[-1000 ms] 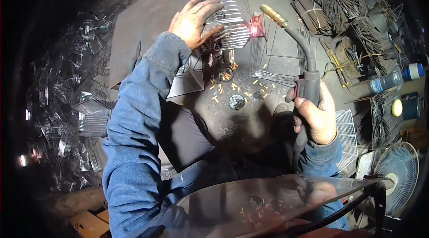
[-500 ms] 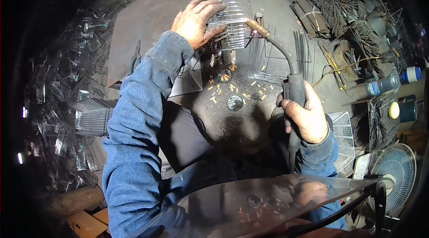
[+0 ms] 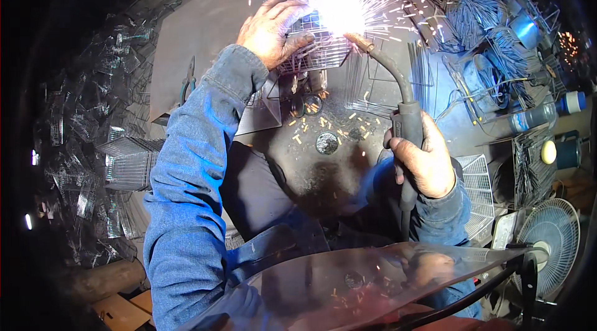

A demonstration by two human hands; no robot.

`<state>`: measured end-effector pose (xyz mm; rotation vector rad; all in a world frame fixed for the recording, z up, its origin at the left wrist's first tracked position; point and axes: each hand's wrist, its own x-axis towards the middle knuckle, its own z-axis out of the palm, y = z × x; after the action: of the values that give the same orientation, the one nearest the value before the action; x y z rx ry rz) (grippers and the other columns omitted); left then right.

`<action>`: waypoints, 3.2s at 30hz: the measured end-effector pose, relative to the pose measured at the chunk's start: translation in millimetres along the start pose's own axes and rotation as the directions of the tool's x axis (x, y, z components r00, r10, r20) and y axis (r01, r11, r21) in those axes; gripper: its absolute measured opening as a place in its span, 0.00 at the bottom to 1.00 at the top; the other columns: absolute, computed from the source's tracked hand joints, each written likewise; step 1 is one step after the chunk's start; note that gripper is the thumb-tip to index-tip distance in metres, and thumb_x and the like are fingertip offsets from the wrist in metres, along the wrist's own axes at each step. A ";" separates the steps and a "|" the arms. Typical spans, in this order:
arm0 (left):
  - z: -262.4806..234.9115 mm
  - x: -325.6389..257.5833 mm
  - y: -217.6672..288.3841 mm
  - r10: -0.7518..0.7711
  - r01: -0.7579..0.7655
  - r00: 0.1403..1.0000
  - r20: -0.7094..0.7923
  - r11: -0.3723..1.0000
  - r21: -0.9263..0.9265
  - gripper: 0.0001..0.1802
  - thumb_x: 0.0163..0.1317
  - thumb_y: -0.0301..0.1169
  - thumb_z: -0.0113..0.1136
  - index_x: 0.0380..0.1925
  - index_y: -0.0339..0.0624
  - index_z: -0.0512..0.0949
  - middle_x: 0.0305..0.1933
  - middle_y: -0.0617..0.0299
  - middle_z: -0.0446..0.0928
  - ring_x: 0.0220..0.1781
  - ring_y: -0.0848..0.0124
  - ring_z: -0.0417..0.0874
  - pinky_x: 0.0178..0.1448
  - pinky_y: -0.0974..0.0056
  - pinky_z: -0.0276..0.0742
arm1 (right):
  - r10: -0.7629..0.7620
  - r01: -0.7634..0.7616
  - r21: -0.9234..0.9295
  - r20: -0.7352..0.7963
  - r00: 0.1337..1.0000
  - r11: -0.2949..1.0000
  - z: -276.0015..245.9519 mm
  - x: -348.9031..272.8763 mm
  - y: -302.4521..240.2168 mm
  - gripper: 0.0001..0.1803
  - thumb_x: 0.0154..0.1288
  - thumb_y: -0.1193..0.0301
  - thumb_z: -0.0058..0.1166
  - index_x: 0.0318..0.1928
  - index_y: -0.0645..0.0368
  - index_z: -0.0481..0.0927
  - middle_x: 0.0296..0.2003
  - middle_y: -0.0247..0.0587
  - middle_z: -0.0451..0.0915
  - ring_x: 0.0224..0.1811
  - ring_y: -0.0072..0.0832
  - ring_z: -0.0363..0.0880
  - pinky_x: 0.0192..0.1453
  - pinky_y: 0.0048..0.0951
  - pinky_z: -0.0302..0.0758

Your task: Welding metal wire cages using a MIG welder.

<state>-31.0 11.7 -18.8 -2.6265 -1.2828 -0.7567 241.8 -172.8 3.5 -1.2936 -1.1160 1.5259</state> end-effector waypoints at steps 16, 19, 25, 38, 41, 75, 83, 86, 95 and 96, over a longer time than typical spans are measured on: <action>-29.1 66.5 71.5 -0.113 -0.041 0.871 0.478 0.953 0.301 0.50 0.41 0.61 0.65 0.65 0.55 0.60 0.69 0.61 0.59 0.69 0.55 0.59 0.63 0.34 0.58 | -0.211 0.262 0.353 -0.178 0.961 0.898 -59.9 60.0 -4.8 0.15 0.58 0.72 0.51 0.45 0.63 0.68 0.31 0.40 0.75 0.18 0.16 0.68 0.14 0.17 0.68; -22.4 99.9 49.2 0.203 -0.395 0.845 0.495 0.860 0.321 0.58 0.34 0.52 0.74 0.67 0.61 0.54 0.72 0.61 0.52 0.71 0.55 0.55 0.65 0.37 0.58 | -0.138 0.206 0.506 -0.168 0.976 0.838 -59.2 78.0 28.6 0.16 0.58 0.72 0.51 0.46 0.63 0.68 0.32 0.42 0.76 0.16 0.18 0.67 0.12 0.19 0.66; 33.7 150.8 53.4 0.075 -0.279 0.901 0.427 0.855 0.438 0.44 0.44 0.50 0.69 0.63 0.74 0.60 0.54 0.58 0.73 0.52 0.55 0.77 0.51 0.55 0.77 | -0.140 0.231 0.393 -0.245 0.959 0.890 -57.4 97.8 25.5 0.13 0.55 0.73 0.52 0.41 0.63 0.69 0.29 0.41 0.76 0.16 0.19 0.69 0.14 0.21 0.68; 45.0 191.3 65.4 -0.157 -0.109 0.872 0.464 0.862 0.496 0.35 0.48 0.50 0.66 0.58 0.63 0.67 0.56 0.54 0.72 0.54 0.59 0.78 0.51 0.55 0.78 | -0.176 0.241 0.282 -0.238 0.955 0.929 -41.5 124.9 27.6 0.14 0.55 0.71 0.55 0.40 0.61 0.69 0.24 0.36 0.72 0.17 0.20 0.68 0.17 0.24 0.67; 46.5 192.8 67.0 -0.155 -0.100 0.875 0.458 0.869 0.485 0.35 0.48 0.48 0.66 0.58 0.64 0.67 0.60 0.49 0.67 0.55 0.57 0.77 0.52 0.55 0.77 | -0.151 0.221 0.296 -0.240 0.959 0.929 -40.0 119.0 25.0 0.14 0.55 0.71 0.55 0.40 0.61 0.69 0.24 0.36 0.72 0.17 0.20 0.68 0.17 0.24 0.67; 51.1 201.2 54.3 -0.219 -0.077 0.855 0.471 0.843 0.532 0.27 0.58 0.38 0.59 0.59 0.57 0.69 0.57 0.56 0.73 0.58 0.60 0.75 0.56 0.56 0.74 | -0.094 0.151 0.268 -0.213 0.973 0.952 -31.7 115.6 21.0 0.13 0.55 0.71 0.54 0.41 0.57 0.69 0.18 0.32 0.68 0.13 0.20 0.65 0.16 0.23 0.65; 44.1 192.3 65.2 -0.098 -0.127 0.895 0.436 0.880 0.458 0.41 0.44 0.46 0.71 0.61 0.66 0.65 0.52 0.53 0.73 0.53 0.56 0.77 0.53 0.54 0.76 | -0.099 0.163 0.262 -0.242 0.965 0.951 -31.6 115.4 21.9 0.09 0.58 0.72 0.50 0.38 0.60 0.70 0.17 0.33 0.69 0.12 0.18 0.64 0.15 0.21 0.62; 47.9 187.8 59.0 -0.108 -0.115 0.899 0.424 0.876 0.468 0.41 0.44 0.46 0.71 0.61 0.66 0.65 0.52 0.53 0.73 0.53 0.56 0.77 0.53 0.53 0.76 | -0.140 0.189 0.200 -0.237 0.961 0.961 -31.8 117.6 25.4 0.10 0.57 0.72 0.50 0.40 0.61 0.70 0.18 0.34 0.70 0.13 0.18 0.64 0.15 0.22 0.63; 44.8 165.6 55.8 -0.154 -0.024 0.919 0.363 0.897 0.441 0.46 0.45 0.51 0.69 0.63 0.56 0.58 0.60 0.55 0.69 0.59 0.57 0.73 0.57 0.50 0.71 | -0.095 0.177 0.459 -0.196 0.976 0.871 -39.6 113.0 29.1 0.14 0.58 0.69 0.48 0.38 0.69 0.74 0.15 0.35 0.69 0.13 0.20 0.64 0.16 0.21 0.63; 49.5 156.2 46.0 -0.096 -0.039 0.960 0.264 0.884 0.465 0.47 0.44 0.51 0.69 0.64 0.53 0.58 0.62 0.56 0.67 0.62 0.58 0.70 0.60 0.49 0.67 | -0.099 0.183 0.461 -0.201 0.975 0.868 -39.1 112.0 26.9 0.14 0.58 0.68 0.48 0.37 0.68 0.74 0.15 0.35 0.69 0.13 0.20 0.64 0.16 0.21 0.63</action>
<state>103.7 108.6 19.1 -2.3666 -1.3636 -0.0471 264.7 -68.2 -54.3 -0.9552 -0.6479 1.4318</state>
